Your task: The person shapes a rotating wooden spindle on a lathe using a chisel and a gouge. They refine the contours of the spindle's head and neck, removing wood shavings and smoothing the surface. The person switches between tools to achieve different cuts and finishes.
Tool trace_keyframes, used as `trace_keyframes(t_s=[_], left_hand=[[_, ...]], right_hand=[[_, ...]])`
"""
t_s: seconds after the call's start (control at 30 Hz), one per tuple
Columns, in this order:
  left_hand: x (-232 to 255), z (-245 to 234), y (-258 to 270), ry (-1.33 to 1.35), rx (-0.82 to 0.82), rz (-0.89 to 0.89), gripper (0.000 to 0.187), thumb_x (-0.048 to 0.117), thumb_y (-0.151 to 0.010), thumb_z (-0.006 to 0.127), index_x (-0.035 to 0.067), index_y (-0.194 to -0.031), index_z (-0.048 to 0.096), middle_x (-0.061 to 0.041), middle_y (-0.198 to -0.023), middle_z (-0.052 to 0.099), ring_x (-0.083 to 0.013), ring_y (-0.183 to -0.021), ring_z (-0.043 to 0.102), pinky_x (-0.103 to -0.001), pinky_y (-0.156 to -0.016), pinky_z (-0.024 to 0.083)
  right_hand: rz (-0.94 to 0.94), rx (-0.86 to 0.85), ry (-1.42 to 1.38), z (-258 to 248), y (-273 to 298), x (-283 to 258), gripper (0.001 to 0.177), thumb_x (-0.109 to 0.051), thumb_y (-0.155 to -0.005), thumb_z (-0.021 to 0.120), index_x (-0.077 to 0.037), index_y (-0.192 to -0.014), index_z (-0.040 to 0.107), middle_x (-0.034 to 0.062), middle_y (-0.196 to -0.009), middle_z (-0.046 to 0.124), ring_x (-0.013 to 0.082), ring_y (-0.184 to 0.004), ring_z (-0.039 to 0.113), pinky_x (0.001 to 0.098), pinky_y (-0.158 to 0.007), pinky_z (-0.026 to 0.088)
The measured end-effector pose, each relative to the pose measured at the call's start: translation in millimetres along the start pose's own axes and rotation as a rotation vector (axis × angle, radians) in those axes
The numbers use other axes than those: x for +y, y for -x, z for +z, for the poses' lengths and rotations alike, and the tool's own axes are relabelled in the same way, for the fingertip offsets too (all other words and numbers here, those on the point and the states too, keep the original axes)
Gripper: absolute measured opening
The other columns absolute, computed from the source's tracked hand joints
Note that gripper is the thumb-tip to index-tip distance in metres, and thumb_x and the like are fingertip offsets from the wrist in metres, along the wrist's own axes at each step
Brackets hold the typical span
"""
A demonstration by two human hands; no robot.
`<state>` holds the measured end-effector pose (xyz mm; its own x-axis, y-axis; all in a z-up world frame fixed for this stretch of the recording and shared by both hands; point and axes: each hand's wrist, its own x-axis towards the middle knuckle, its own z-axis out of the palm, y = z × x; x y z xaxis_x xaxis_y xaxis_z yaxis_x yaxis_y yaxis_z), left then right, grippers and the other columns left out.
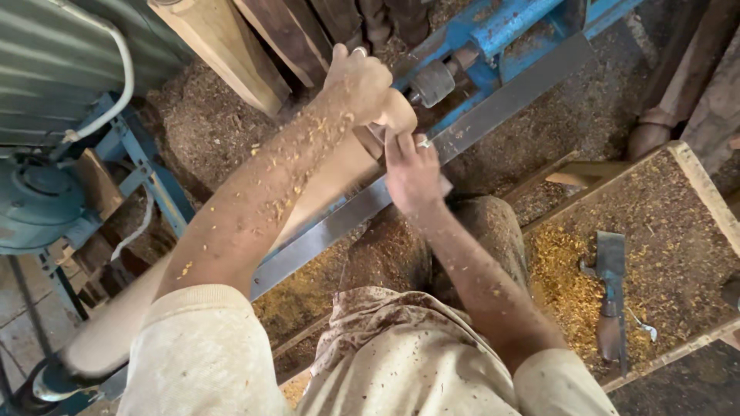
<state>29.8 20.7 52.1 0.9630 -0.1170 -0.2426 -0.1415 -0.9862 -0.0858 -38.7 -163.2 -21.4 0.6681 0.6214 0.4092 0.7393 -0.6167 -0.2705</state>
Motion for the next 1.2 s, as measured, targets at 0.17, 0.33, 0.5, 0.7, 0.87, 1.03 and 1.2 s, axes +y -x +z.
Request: trace_keyframes(t_s=[0.17, 0.33, 0.5, 0.7, 0.87, 1.03, 1.2], left_hand=[[-4.5, 26.6, 11.4, 0.05, -0.013, -0.051, 0.048, 0.049, -0.061, 0.091, 0.013, -0.092, 0.08, -0.008, -0.098, 0.077, -0.0301, -0.103, 0.067, -0.049, -0.087, 0.043], [1.4, 26.2, 7.0, 0.069, -0.098, -0.142, 0.053, 0.052, -0.058, 0.092, 0.012, -0.089, 0.079, -0.01, -0.094, 0.076, -0.0289, -0.102, 0.066, -0.047, -0.086, 0.042], [5.4, 26.3, 1.8, 0.06, -0.014, -0.144, 0.036, 0.041, -0.062, 0.089, 0.015, -0.085, 0.081, -0.008, -0.09, 0.077, -0.0276, -0.1, 0.067, -0.047, -0.085, 0.042], [7.9, 31.7, 3.3, 0.039, 0.044, -0.129, 0.035, 0.038, -0.059, 0.089, 0.015, -0.084, 0.08, -0.006, -0.089, 0.076, -0.0263, -0.101, 0.066, -0.047, -0.084, 0.041], [4.6, 20.2, 27.8, -0.013, 0.594, 0.166, 0.035, 0.046, -0.054, 0.083, 0.021, -0.078, 0.077, -0.001, -0.088, 0.074, -0.0234, -0.098, 0.066, -0.048, -0.09, 0.039], [-1.8, -5.8, 29.4, -0.009, 0.454, 0.369, 0.024, 0.045, -0.073, 0.077, 0.021, -0.077, 0.072, 0.001, -0.078, 0.071, -0.0216, -0.092, 0.066, -0.045, -0.092, 0.039], [-7.6, 27.2, 19.4, -0.235, 0.298, 0.365, 0.017, 0.036, -0.092, 0.068, 0.023, -0.08, 0.072, 0.001, -0.079, 0.072, -0.0177, -0.086, 0.066, -0.037, -0.085, 0.042]], right_hand=[[0.064, -0.001, -0.082, 8.3, 13.4, -14.7, 0.066, -0.004, -0.081, 0.066, 0.003, -0.144, 0.052, 0.0148, -0.12, 0.058, 0.0336, -0.106, 0.056, 0.0451, -0.09, 0.048], [0.083, -0.049, -0.071, 12.9, 14.3, -16.4, 0.066, -0.005, -0.08, 0.068, 0.001, -0.143, 0.052, 0.0118, -0.124, 0.056, 0.033, -0.108, 0.056, 0.0468, -0.093, 0.047], [0.079, -0.062, -0.106, 16.3, 13.7, -13.5, 0.068, -0.007, -0.076, 0.07, 0.003, -0.141, 0.053, 0.0116, -0.121, 0.055, 0.0339, -0.108, 0.054, 0.0481, -0.092, 0.046], [0.072, -0.058, -0.146, 19.4, 12.5, -9.7, 0.061, -0.005, -0.075, 0.07, 0.002, -0.135, 0.058, 0.0116, -0.115, 0.058, 0.0346, -0.105, 0.057, 0.0482, -0.087, 0.047], [0.096, -0.022, -0.36, 8.4, 3.6, 8.9, 0.025, -0.003, -0.094, 0.066, 0.0, -0.119, 0.067, 0.0172, -0.105, 0.067, 0.036, -0.088, 0.066, 0.0443, -0.076, 0.054], [0.21, 0.036, -0.556, -36.3, -16.0, 25.6, 0.006, -0.008, -0.097, 0.068, -0.003, -0.098, 0.07, 0.0176, -0.088, 0.07, 0.0382, -0.082, 0.069, 0.0475, -0.073, 0.055], [0.455, -0.202, -0.586, -34.2, -35.7, -1.8, 0.017, -0.016, -0.094, 0.071, 0.001, -0.091, 0.069, 0.0217, -0.078, 0.069, 0.0386, -0.07, 0.069, 0.0478, -0.064, 0.054]])
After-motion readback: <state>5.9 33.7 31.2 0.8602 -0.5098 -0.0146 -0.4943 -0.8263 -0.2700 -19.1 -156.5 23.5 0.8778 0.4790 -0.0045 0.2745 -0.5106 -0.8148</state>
